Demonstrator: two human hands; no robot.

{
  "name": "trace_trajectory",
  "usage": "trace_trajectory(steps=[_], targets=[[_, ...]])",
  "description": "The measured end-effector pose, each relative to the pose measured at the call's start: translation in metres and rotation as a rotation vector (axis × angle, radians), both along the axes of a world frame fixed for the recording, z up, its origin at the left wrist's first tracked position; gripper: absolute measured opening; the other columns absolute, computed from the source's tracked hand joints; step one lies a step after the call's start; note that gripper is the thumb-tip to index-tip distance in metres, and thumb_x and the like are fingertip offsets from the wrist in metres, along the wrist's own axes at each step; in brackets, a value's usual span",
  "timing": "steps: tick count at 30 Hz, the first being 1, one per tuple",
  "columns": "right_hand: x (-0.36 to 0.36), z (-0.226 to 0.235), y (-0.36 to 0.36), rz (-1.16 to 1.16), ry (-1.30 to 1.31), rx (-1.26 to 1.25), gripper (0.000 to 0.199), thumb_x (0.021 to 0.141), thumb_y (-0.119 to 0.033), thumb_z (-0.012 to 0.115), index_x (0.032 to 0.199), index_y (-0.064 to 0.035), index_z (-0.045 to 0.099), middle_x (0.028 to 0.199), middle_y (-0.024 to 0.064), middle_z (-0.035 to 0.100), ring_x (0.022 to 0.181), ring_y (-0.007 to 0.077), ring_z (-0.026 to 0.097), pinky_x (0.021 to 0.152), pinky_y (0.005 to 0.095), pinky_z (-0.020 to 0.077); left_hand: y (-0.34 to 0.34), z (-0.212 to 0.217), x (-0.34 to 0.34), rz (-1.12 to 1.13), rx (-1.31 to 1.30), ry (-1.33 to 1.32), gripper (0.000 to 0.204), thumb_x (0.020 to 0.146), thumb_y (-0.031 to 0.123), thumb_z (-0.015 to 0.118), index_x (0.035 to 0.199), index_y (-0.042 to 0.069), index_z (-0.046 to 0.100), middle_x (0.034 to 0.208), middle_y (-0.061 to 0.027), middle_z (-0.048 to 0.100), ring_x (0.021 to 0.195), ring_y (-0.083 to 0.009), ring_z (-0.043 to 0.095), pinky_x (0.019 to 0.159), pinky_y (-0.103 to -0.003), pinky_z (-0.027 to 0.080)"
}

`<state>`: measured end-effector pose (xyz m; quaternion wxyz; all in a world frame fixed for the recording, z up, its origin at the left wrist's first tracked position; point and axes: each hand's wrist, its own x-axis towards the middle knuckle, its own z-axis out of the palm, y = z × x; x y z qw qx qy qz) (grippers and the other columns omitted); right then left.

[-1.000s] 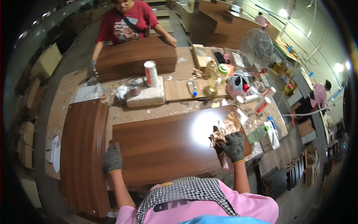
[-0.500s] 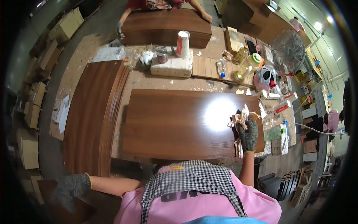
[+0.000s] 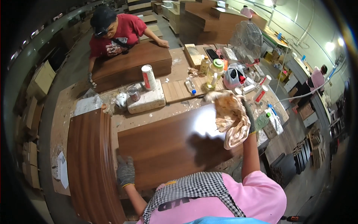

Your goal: The person cleans wooden panels by wiping down their surfaces and edges with a cloth, turning and repositioning the boards while wiping.

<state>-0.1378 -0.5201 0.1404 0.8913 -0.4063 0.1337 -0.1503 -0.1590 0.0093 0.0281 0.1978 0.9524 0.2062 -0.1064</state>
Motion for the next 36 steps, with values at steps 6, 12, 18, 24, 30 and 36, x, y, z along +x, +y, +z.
trace_trajectory(steps=[6,12,18,24,30,36], targets=[[0.023,-0.107,0.082,0.205,-0.164,-1.799,0.049,0.085,-0.029,0.079,0.131,-0.0205,0.066,0.129,0.0180,0.064,0.107,0.0309,0.067,0.091,0.0421,0.0545,-0.010,-0.009,-0.002,-0.112,0.502,-0.237,0.080,0.101,0.050,0.055,0.157,-0.001,0.029,0.150,-0.0350,0.045,0.135,-0.0459,0.050,0.116,-0.046,0.039],[0.031,-0.078,0.117,0.256,0.168,-1.962,0.040,0.083,-0.039,0.076,0.119,-0.0230,0.069,0.113,0.0131,0.066,0.097,0.0350,0.066,0.078,0.0501,0.0539,-0.011,0.039,0.007,-0.843,-0.562,-0.283,0.053,0.102,0.036,0.058,0.140,-0.001,0.054,0.136,-0.0239,0.061,0.132,-0.0430,0.052,0.112,-0.048,0.041],[0.068,-0.136,0.169,0.131,-0.161,-1.834,0.042,0.088,-0.044,0.073,0.121,-0.0178,0.069,0.115,0.0114,0.071,0.101,0.0296,0.069,0.089,0.0474,0.0513,-0.007,-0.017,0.021,-0.028,0.300,-0.083,0.068,0.108,0.048,0.040,0.152,-0.004,0.041,0.154,-0.0247,0.047,0.145,-0.0414,0.040,0.120,-0.046,0.032],[0.064,-0.108,0.156,0.336,-0.495,-1.764,0.050,0.087,-0.034,0.074,0.135,-0.0260,0.063,0.152,0.0052,0.051,0.143,0.0242,0.044,0.106,0.0503,0.0412,0.003,-0.042,0.002,0.019,0.218,-0.229,0.072,0.107,0.054,0.039,0.152,-0.003,0.041,0.155,-0.0263,0.044,0.143,-0.0406,0.043,0.119,-0.044,0.033],[0.108,-0.151,-0.114,-0.269,0.065,-1.936,0.037,0.096,-0.044,0.065,0.124,-0.0204,0.071,0.121,0.0137,0.071,0.100,0.0372,0.071,0.100,0.0418,0.0528,0.007,-0.045,0.003,0.011,0.175,-0.307,0.070,0.108,0.052,0.040,0.148,-0.005,0.046,0.153,-0.0274,0.046,0.140,-0.0405,0.047,0.117,-0.044,0.037],[0.096,-0.078,-0.147,-0.106,0.749,-1.927,0.054,0.099,-0.054,0.050,0.109,-0.0063,0.074,0.108,0.0253,0.072,0.100,0.0431,0.069,0.092,0.0510,0.0528,0.014,-0.060,0.006,-0.025,0.287,-0.314,0.061,0.108,0.045,0.044,0.143,-0.005,0.051,0.150,-0.0271,0.049,0.138,-0.0400,0.049,0.116,-0.043,0.037]])
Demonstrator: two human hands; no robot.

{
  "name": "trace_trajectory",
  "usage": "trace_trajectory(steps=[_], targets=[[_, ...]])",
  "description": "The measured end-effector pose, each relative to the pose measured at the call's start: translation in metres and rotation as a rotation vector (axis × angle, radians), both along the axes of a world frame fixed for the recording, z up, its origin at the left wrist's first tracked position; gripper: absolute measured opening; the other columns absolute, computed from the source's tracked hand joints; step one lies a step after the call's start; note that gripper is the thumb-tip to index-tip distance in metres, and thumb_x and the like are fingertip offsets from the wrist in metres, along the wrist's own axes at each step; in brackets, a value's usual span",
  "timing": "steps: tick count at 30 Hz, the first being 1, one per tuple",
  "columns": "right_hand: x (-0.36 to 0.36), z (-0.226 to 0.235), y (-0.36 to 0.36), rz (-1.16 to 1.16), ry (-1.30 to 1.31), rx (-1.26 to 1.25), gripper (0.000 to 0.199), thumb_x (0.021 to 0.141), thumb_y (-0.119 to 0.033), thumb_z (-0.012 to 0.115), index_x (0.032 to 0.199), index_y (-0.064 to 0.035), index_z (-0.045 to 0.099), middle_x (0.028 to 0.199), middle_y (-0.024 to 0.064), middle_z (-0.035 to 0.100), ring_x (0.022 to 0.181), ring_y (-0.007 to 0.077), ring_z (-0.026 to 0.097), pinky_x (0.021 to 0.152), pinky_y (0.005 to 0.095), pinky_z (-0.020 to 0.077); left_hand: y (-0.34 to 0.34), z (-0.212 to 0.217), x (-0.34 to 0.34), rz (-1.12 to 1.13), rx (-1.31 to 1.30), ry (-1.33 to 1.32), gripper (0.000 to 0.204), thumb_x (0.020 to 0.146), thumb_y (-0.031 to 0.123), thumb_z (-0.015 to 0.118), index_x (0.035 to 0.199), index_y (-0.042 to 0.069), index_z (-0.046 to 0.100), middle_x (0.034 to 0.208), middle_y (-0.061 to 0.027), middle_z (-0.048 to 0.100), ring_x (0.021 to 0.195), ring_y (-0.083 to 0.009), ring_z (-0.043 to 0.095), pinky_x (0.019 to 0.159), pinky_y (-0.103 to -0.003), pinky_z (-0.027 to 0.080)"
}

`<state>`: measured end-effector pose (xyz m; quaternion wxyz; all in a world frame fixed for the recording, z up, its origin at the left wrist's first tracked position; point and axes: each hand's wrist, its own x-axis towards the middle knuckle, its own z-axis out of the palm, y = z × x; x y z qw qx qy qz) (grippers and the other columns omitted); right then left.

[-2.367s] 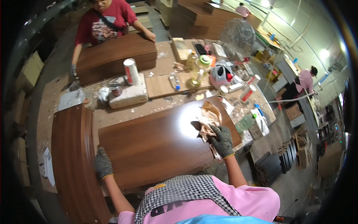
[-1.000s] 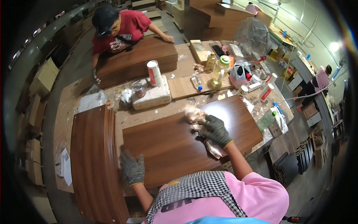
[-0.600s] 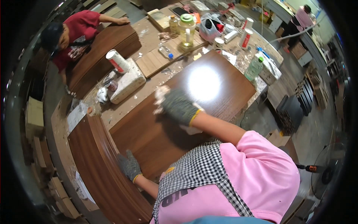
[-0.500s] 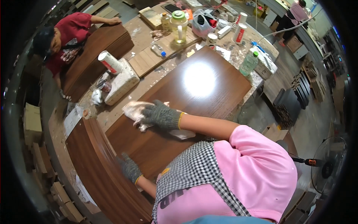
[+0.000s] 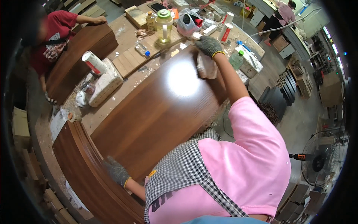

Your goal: The person cleans wooden panels by wiping down their surfaces and edges with a cloth, turning and repositioning the boards while wiping.

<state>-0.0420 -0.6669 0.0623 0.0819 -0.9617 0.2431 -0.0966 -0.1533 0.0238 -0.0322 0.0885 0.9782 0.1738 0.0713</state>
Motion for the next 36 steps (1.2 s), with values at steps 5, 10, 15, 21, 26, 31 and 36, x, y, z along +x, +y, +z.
trace_trajectory(steps=[5,10,15,21,26,31,36], targets=[[-0.077,-0.012,0.166,0.697,-0.350,0.394,0.024,0.095,-0.025,0.064,0.116,-0.0147,0.070,0.105,0.0093,0.070,0.100,0.0292,0.069,0.090,0.0408,0.0539,0.009,-0.001,0.002,0.048,-0.121,0.036,0.069,0.107,0.051,0.040,0.148,-0.004,0.046,0.153,-0.0259,0.046,0.139,-0.0410,0.048,0.117,-0.042,0.036],[-0.133,-0.024,0.191,0.660,-0.284,0.262,0.033,0.093,-0.026,0.069,0.125,-0.0182,0.066,0.139,0.0105,0.060,0.132,0.0336,0.053,0.111,0.0430,0.0443,-0.035,0.042,0.001,0.128,-0.242,0.139,0.076,0.106,0.058,0.036,0.152,-0.003,0.043,0.156,-0.0247,0.045,0.140,-0.0415,0.046,0.118,-0.042,0.035],[-0.181,-0.069,-0.017,0.149,-0.380,0.210,0.025,0.098,-0.020,0.062,0.122,-0.0184,0.069,0.128,0.0124,0.064,0.114,0.0308,0.063,0.101,0.0424,0.0496,-0.050,0.062,0.008,0.120,-0.324,0.169,0.077,0.106,0.057,0.037,0.150,-0.005,0.044,0.156,-0.0252,0.043,0.141,-0.0419,0.045,0.119,-0.043,0.034],[-0.194,0.011,-0.070,0.111,-0.079,0.200,0.034,0.096,-0.014,0.055,0.127,-0.0128,0.068,0.131,0.0166,0.066,0.116,0.0325,0.064,0.104,0.0426,0.0475,0.099,-0.064,-0.017,-0.436,0.947,0.037,0.056,0.109,0.040,0.039,0.145,0.000,0.052,0.143,-0.0240,0.058,0.132,-0.0410,0.054,0.113,-0.041,0.041],[-0.139,-0.003,-0.092,0.457,-0.544,0.210,0.052,0.091,-0.009,0.059,0.143,-0.0055,0.058,0.140,0.0133,0.063,0.128,0.0318,0.058,0.113,0.0403,0.0429,-0.037,0.012,0.013,-0.091,-0.042,0.054,0.049,0.110,0.034,0.037,0.140,0.000,0.056,0.142,-0.0228,0.059,0.127,-0.0394,0.058,0.107,-0.045,0.046],[-0.049,-0.066,0.085,0.104,-0.017,-0.283,0.083,0.087,-0.059,0.067,0.150,-0.0078,0.047,0.152,0.0242,0.044,0.142,0.0429,0.039,0.118,0.0556,0.0280,-0.042,0.035,0.007,0.047,-0.275,0.032,0.051,0.110,0.032,0.037,0.142,-0.002,0.056,0.145,-0.0203,0.058,0.135,-0.0323,0.055,0.115,-0.038,0.041],[0.016,-0.062,0.322,0.583,-0.222,0.194,0.090,0.077,-0.057,0.077,0.147,-0.0119,0.043,0.147,0.0250,0.043,0.139,0.0467,0.037,0.117,0.0580,0.0297,-0.035,0.029,0.012,0.000,-0.247,-0.015,0.056,0.110,0.040,0.033,0.138,-0.001,0.060,0.138,-0.0215,0.062,0.129,-0.0370,0.059,0.110,-0.040,0.045]])
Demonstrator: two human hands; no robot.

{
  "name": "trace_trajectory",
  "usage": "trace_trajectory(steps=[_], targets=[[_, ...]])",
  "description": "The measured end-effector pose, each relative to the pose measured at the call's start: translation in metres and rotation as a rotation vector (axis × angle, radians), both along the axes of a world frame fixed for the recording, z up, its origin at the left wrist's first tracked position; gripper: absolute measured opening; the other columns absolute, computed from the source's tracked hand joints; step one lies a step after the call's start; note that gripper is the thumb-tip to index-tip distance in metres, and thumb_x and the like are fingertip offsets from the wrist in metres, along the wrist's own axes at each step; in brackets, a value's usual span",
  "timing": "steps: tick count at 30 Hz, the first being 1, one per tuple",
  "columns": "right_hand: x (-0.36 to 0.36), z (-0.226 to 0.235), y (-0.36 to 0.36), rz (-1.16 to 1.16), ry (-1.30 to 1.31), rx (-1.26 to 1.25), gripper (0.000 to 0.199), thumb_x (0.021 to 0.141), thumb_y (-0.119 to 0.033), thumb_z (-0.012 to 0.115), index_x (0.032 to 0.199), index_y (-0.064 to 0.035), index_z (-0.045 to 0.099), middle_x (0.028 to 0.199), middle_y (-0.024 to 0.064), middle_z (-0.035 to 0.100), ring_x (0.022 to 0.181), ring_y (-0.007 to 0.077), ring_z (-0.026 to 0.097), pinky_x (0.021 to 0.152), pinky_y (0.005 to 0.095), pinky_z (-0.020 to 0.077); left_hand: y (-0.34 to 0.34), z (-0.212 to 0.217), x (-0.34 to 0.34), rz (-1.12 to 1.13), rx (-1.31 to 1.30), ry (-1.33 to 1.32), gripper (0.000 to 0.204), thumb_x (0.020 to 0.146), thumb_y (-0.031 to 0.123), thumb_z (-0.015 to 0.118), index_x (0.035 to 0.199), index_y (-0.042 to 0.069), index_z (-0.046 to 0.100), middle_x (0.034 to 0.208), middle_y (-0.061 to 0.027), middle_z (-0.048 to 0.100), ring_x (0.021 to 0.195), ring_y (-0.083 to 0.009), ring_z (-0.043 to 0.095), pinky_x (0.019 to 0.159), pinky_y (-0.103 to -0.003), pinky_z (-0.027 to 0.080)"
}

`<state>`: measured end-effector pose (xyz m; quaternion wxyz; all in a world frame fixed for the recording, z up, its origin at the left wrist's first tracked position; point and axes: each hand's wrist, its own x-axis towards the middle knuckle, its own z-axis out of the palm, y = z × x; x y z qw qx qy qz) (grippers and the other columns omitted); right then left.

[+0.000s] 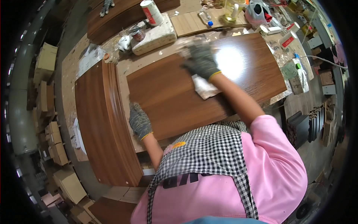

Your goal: The person cleans wooden panels by wiping down their surfaces and edges with a cloth, turning and repositioning the boards while wiping.

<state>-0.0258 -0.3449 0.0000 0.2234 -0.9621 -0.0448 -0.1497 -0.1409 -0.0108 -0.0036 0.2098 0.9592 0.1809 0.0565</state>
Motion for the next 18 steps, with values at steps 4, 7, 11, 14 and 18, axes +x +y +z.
trace_trajectory(steps=[4,7,11,14,18], targets=[[-0.036,0.030,0.167,0.713,-0.213,-0.109,0.064,0.079,-0.045,0.075,0.132,-0.0110,0.063,0.138,0.0213,0.053,0.131,0.0401,0.048,0.112,0.0568,0.0365,-0.003,0.016,0.002,0.126,-0.084,0.126,0.065,0.110,0.049,0.030,0.129,-0.002,0.065,0.122,-0.0301,0.067,0.112,-0.0480,0.063,0.095,-0.052,0.049],[-0.075,0.016,0.202,0.997,-0.316,0.217,0.046,0.082,-0.030,0.073,0.125,-0.0114,0.069,0.126,0.0165,0.062,0.120,0.0354,0.057,0.104,0.0530,0.0442,0.023,0.003,-0.029,0.141,0.130,-0.167,0.069,0.109,0.054,0.031,0.125,-0.004,0.064,0.121,-0.0314,0.066,0.109,-0.0475,0.063,0.092,-0.050,0.049],[-0.062,0.018,0.127,0.872,-0.081,0.172,0.042,0.081,-0.016,0.072,0.122,-0.0080,0.068,0.126,0.0204,0.062,0.116,0.0405,0.059,0.103,0.0499,0.0465,0.047,0.008,-0.075,0.137,-0.319,-0.228,0.046,0.110,0.031,0.038,0.131,0.000,0.064,0.128,-0.0170,0.068,0.115,-0.0273,0.065,0.097,-0.039,0.049],[-0.010,0.003,0.044,0.391,-0.153,0.071,0.041,0.087,-0.019,0.067,0.127,-0.0085,0.064,0.126,0.0215,0.062,0.115,0.0419,0.059,0.102,0.0500,0.0465,0.051,0.009,-0.099,-0.070,-0.224,-0.184,0.041,0.110,0.016,0.035,0.145,0.003,0.052,0.142,-0.0200,0.060,0.125,-0.0356,0.061,0.107,-0.041,0.048],[0.001,0.000,0.038,0.227,-0.250,-0.350,0.049,0.093,-0.036,0.065,0.134,-0.0097,0.063,0.145,0.0228,0.052,0.133,0.0441,0.047,0.112,0.0527,0.0366,0.037,0.021,-0.084,-0.106,-0.173,-0.222,0.040,0.110,0.012,0.038,0.144,0.000,0.052,0.147,-0.0204,0.055,0.133,-0.0357,0.054,0.113,-0.041,0.044]])
